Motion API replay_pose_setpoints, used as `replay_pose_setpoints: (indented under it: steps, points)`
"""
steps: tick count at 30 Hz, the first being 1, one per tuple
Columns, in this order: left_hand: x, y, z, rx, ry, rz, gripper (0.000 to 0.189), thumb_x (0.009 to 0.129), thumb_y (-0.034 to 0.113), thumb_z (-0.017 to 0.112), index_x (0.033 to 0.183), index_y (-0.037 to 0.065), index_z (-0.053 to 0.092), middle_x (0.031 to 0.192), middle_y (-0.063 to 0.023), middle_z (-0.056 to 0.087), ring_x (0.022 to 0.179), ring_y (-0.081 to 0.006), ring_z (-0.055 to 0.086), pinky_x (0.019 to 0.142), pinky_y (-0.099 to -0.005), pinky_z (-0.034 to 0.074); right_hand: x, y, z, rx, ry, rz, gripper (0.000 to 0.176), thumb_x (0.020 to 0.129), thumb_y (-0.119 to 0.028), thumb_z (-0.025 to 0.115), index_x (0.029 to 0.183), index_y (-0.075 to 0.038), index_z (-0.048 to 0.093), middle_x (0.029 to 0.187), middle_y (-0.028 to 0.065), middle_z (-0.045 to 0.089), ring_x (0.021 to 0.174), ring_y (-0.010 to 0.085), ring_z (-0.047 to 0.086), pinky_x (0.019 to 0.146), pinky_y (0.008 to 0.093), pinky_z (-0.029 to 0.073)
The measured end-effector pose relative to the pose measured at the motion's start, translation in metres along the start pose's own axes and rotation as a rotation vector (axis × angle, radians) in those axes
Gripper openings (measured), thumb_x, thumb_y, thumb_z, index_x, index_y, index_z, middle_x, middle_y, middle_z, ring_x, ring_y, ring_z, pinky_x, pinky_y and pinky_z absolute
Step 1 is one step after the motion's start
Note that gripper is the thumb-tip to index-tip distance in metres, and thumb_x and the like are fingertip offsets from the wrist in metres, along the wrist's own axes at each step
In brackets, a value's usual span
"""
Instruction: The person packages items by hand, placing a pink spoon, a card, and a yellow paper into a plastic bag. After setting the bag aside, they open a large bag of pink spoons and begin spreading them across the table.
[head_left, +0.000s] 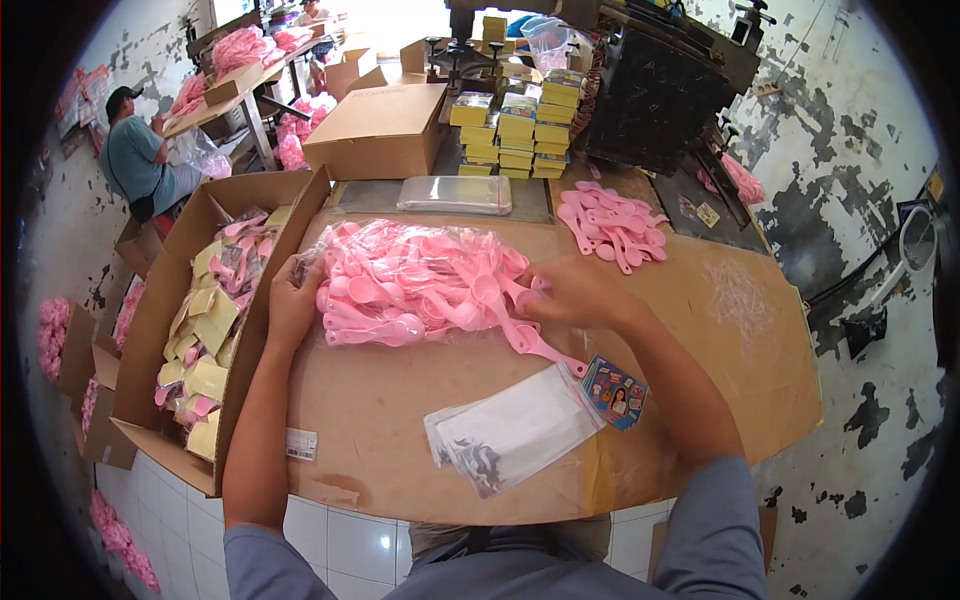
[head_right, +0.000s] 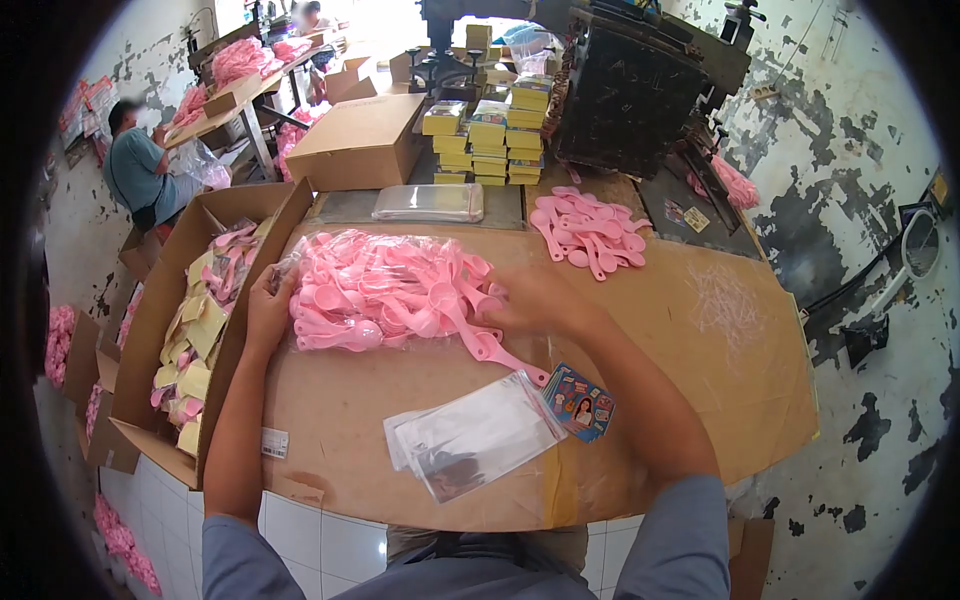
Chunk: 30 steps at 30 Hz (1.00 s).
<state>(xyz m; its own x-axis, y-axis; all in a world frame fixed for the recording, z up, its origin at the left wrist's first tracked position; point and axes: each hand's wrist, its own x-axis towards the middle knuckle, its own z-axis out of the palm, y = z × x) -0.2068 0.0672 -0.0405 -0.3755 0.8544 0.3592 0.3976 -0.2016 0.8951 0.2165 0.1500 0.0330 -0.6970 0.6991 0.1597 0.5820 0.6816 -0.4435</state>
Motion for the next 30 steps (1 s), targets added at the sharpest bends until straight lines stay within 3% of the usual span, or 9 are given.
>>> replay_pose_setpoints:
  steps: [4, 7, 10, 12, 15, 18, 20, 25, 30]
  points:
    - [0.000, 0.002, -0.001, -0.015, -0.007, -0.016, 0.029, 0.103, 0.025, 0.069, 0.103, -0.004, 0.069, 0.089, -0.0041, 0.070, 0.082, -0.0095, 0.061, 0.074, -0.0283, 0.050, -0.014, 0.001, -0.016, -0.080, -0.112, 0.012, 0.025, 0.089, -0.027, 0.071, 0.099, -0.004, 0.074, 0.086, 0.0174, 0.071, 0.078, 0.0339, 0.067, 0.072, 0.0427, 0.053]
    - [-0.001, 0.003, 0.002, 0.004, 0.007, -0.020, 0.029, 0.103, 0.025, 0.069, 0.103, -0.004, 0.069, 0.088, -0.0038, 0.070, 0.081, -0.0092, 0.061, 0.074, -0.0282, 0.050, -0.017, -0.008, -0.046, -0.240, -0.324, 0.137, 0.024, 0.088, -0.027, 0.071, 0.097, -0.004, 0.073, 0.090, 0.0177, 0.073, 0.081, 0.0329, 0.069, 0.073, 0.0423, 0.053]
    - [0.000, 0.004, 0.000, 0.020, 0.012, -0.015, 0.029, 0.103, 0.025, 0.069, 0.103, -0.004, 0.069, 0.088, -0.0040, 0.070, 0.081, -0.0090, 0.061, 0.074, -0.0281, 0.050, -0.021, 0.013, -0.088, -0.292, -0.392, 0.253, 0.022, 0.088, -0.026, 0.071, 0.094, -0.004, 0.072, 0.087, 0.0166, 0.073, 0.082, 0.0320, 0.070, 0.073, 0.0428, 0.053]
    - [-0.003, 0.006, 0.001, 0.006, 0.008, -0.023, 0.029, 0.103, 0.025, 0.069, 0.103, -0.004, 0.069, 0.088, -0.0042, 0.070, 0.081, -0.0091, 0.061, 0.074, -0.0281, 0.050, -0.015, 0.048, -0.115, -0.299, -0.186, 0.378, 0.023, 0.088, -0.021, 0.068, 0.102, -0.003, 0.072, 0.092, 0.0197, 0.072, 0.089, 0.0353, 0.070, 0.081, 0.0460, 0.054]
    - [-0.001, 0.008, 0.001, 0.001, -0.001, -0.019, 0.029, 0.103, 0.025, 0.069, 0.103, -0.004, 0.069, 0.088, -0.0043, 0.070, 0.081, -0.0091, 0.061, 0.074, -0.0281, 0.050, -0.007, 0.106, -0.085, -0.463, 0.479, 0.071, 0.029, 0.086, -0.021, 0.071, 0.108, -0.002, 0.072, 0.114, 0.0208, 0.070, 0.110, 0.0360, 0.066, 0.093, 0.0451, 0.053]
    - [-0.001, 0.004, 0.001, 0.024, 0.012, -0.003, 0.029, 0.103, 0.025, 0.069, 0.103, -0.004, 0.069, 0.088, -0.0042, 0.070, 0.081, -0.0092, 0.061, 0.073, -0.0282, 0.050, 0.008, 0.073, -0.051, -0.187, 0.418, -0.066, 0.033, 0.086, -0.023, 0.074, 0.112, -0.002, 0.072, 0.125, 0.0197, 0.064, 0.122, 0.0368, 0.059, 0.103, 0.0456, 0.048]
    - [0.000, 0.002, 0.001, 0.014, 0.011, -0.016, 0.029, 0.103, 0.025, 0.069, 0.102, -0.004, 0.069, 0.088, -0.0042, 0.070, 0.081, -0.0092, 0.061, 0.073, -0.0283, 0.050, 0.010, 0.044, -0.023, -0.079, 0.197, -0.065, 0.034, 0.086, -0.025, 0.074, 0.112, -0.004, 0.073, 0.117, 0.0179, 0.063, 0.116, 0.0352, 0.061, 0.104, 0.0457, 0.047]
    - [-0.001, 0.002, -0.001, 0.050, -0.008, -0.002, 0.030, 0.103, 0.025, 0.069, 0.103, -0.004, 0.069, 0.089, -0.0045, 0.071, 0.081, -0.0091, 0.061, 0.073, -0.0282, 0.051, 0.015, 0.027, 0.009, -0.209, 0.241, -0.118, 0.023, 0.092, -0.023, 0.071, 0.104, -0.003, 0.072, 0.108, 0.0155, 0.064, 0.103, 0.0345, 0.064, 0.093, 0.0440, 0.051]
    - [0.000, 0.002, 0.000, 0.005, -0.004, -0.015, 0.029, 0.103, 0.025, 0.069, 0.104, -0.004, 0.069, 0.089, -0.0045, 0.071, 0.082, -0.0090, 0.061, 0.073, -0.0280, 0.051, 0.005, 0.025, -0.042, -0.135, 0.353, -0.030, 0.018, 0.087, -0.018, 0.069, 0.095, -0.002, 0.069, 0.106, 0.0144, 0.064, 0.097, 0.0361, 0.063, 0.088, 0.0494, 0.049]
